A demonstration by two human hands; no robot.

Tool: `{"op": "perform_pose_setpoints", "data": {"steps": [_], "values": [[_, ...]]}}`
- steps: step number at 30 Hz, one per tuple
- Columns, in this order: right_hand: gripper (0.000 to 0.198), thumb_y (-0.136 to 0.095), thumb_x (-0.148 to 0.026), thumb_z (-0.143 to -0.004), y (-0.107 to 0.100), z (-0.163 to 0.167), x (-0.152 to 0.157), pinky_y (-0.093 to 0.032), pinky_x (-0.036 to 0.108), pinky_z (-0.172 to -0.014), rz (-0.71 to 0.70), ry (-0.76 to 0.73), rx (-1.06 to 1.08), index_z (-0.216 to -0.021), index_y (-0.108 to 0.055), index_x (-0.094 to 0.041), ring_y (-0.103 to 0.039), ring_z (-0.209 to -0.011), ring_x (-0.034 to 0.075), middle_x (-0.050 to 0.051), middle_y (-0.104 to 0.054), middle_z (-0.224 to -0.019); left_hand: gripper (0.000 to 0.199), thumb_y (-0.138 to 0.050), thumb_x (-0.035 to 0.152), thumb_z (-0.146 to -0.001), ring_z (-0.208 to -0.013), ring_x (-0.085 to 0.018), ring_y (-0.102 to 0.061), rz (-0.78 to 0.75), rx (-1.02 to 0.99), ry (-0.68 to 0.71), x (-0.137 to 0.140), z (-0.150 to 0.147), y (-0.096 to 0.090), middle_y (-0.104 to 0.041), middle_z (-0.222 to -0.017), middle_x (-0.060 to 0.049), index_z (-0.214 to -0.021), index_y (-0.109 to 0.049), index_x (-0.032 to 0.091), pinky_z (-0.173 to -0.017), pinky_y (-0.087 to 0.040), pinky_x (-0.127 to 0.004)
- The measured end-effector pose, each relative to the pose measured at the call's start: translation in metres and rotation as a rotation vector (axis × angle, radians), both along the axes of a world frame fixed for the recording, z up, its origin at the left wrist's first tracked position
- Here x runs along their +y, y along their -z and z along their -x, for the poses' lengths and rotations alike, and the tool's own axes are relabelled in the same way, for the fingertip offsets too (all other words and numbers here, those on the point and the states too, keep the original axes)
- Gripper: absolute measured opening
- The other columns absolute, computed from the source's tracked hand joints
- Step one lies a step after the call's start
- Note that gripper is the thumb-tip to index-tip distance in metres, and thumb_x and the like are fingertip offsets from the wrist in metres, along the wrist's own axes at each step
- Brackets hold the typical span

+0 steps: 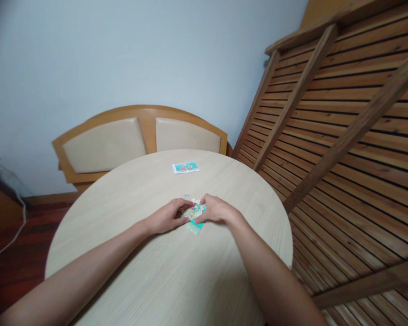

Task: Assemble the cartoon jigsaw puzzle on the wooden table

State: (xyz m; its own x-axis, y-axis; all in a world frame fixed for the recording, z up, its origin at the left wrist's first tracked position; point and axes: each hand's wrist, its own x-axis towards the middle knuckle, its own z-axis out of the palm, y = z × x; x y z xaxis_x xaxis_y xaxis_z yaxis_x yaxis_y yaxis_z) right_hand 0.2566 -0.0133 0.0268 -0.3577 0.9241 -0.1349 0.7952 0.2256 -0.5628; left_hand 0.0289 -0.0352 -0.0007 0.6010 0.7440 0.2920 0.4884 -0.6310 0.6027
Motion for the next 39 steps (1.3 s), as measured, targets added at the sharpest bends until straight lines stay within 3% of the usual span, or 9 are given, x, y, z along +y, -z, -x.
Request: {"op": "perform_pose_setpoints", "data": {"steps": [6, 11, 14, 22, 25, 28, 32, 35, 39], "values": [[0.028, -0.079, -0.028, -0.064, 0.004, 0.006, 0.009, -0.045, 0.024, -0.060, 0.151, -0.050, 0.382, -0.086, -0.070, -0.013, -0.060, -0.068, 0.015, -0.001, -0.067, -0.072, 0.051, -0.064, 0.030, -0.087, -0.111, -0.027, -0.060, -0.031, -0.030, -0.027, 0.001, -0.006, 0.006, -0.061, -0.125, -0.015, -0.134, -0.051, 0.015, -0.099, -0.048, -0.042], [0.036, -0.079, -0.039, -0.070, -0.008, 0.014, 0.008, -0.051, 0.027, -0.070, 0.073, -0.082, 0.767, -0.093, -0.069, -0.014, -0.064, -0.077, 0.016, 0.004, -0.069, -0.086, 0.069, -0.071, 0.037, -0.082, -0.120, -0.029, -0.056, -0.009, -0.074, -0.040, -0.001, -0.010, 0.006, -0.057, -0.134, -0.017, -0.140, -0.044, 0.013, -0.104, -0.045, -0.044], [0.037, -0.076, -0.038, -0.074, -0.011, 0.014, 0.009, -0.052, 0.028, -0.070, 0.014, -0.071, 0.840, -0.103, -0.066, -0.018, -0.065, -0.079, 0.015, 0.004, -0.067, -0.095, 0.071, -0.076, 0.035, -0.077, -0.117, -0.029, -0.057, -0.027, -0.026, -0.056, 0.001, -0.009, 0.005, -0.059, -0.131, -0.016, -0.138, -0.047, 0.013, -0.103, -0.046, -0.044], [0.036, -0.065, -0.029, -0.085, 0.005, 0.002, 0.017, -0.045, 0.043, -0.103, -0.214, -0.184, 0.535, -0.120, -0.065, -0.020, -0.061, -0.114, 0.022, 0.010, -0.066, -0.124, 0.032, -0.058, 0.016, -0.086, -0.100, -0.022, -0.064, -0.016, -0.053, -0.118, 0.017, -0.004, 0.007, -0.069, -0.111, -0.009, -0.118, -0.062, 0.016, -0.093, -0.051, -0.035], [0.073, -0.081, -0.043, -0.071, 0.008, -0.001, 0.013, -0.038, 0.046, -0.111, -0.227, -0.252, 0.346, -0.136, -0.057, -0.020, -0.052, -0.128, 0.028, 0.013, -0.057, -0.139, 0.035, -0.054, 0.011, -0.085, -0.100, -0.022, -0.065, -0.002, -0.051, -0.158, 0.021, 0.004, 0.002, -0.070, -0.110, -0.010, -0.118, -0.062, 0.016, -0.093, -0.051, -0.035], [0.105, -0.088, -0.052, -0.055, 0.008, -0.002, 0.008, -0.034, 0.047, -0.114, -0.199, -0.301, 0.153, -0.145, -0.048, -0.018, -0.044, -0.135, 0.033, 0.016, -0.049, -0.146, 0.041, -0.063, 0.026, -0.085, -0.109, -0.025, -0.062, -0.022, 0.006, -0.117, 0.023, 0.021, -0.006, -0.066, -0.122, -0.012, -0.124, -0.060, 0.016, -0.099, -0.048, -0.039], [0.075, -0.080, -0.050, -0.070, 0.002, -0.001, 0.006, -0.040, 0.041, -0.107, -0.262, -0.319, 0.037, -0.135, -0.060, -0.019, -0.055, -0.124, 0.030, 0.013, -0.062, -0.133, 0.076, -0.078, 0.044, -0.070, -0.129, -0.033, -0.050, 0.001, 0.169, -0.019, 0.023, 0.046, -0.016, -0.052, -0.143, -0.017, -0.136, -0.052, 0.015, -0.109, -0.040, -0.045], [0.057, -0.075, -0.047, -0.078, -0.003, 0.003, 0.005, -0.042, 0.037, -0.102, -0.324, -0.336, -0.033, -0.127, -0.066, -0.019, -0.059, -0.116, 0.028, 0.012, -0.067, -0.124, 0.063, -0.073, 0.036, -0.074, -0.112, -0.027, -0.061, 0.068, 0.214, -0.001, 0.022, 0.053, -0.024, -0.063, -0.128, -0.013, -0.132, -0.056, 0.016, -0.097, -0.048, -0.038], [0.053, -0.071, -0.046, -0.082, -0.007, 0.010, 0.001, -0.043, 0.035, -0.098, -0.407, -0.350, -0.112, -0.127, -0.066, -0.019, -0.060, -0.113, 0.027, 0.012, -0.068, -0.121, 0.045, -0.065, 0.023, -0.078, -0.092, -0.021, -0.065, 0.107, 0.219, 0.022, 0.021, 0.049, -0.030, -0.070, -0.111, -0.008, -0.122, -0.062, 0.016, -0.085, -0.050, -0.031]]}}
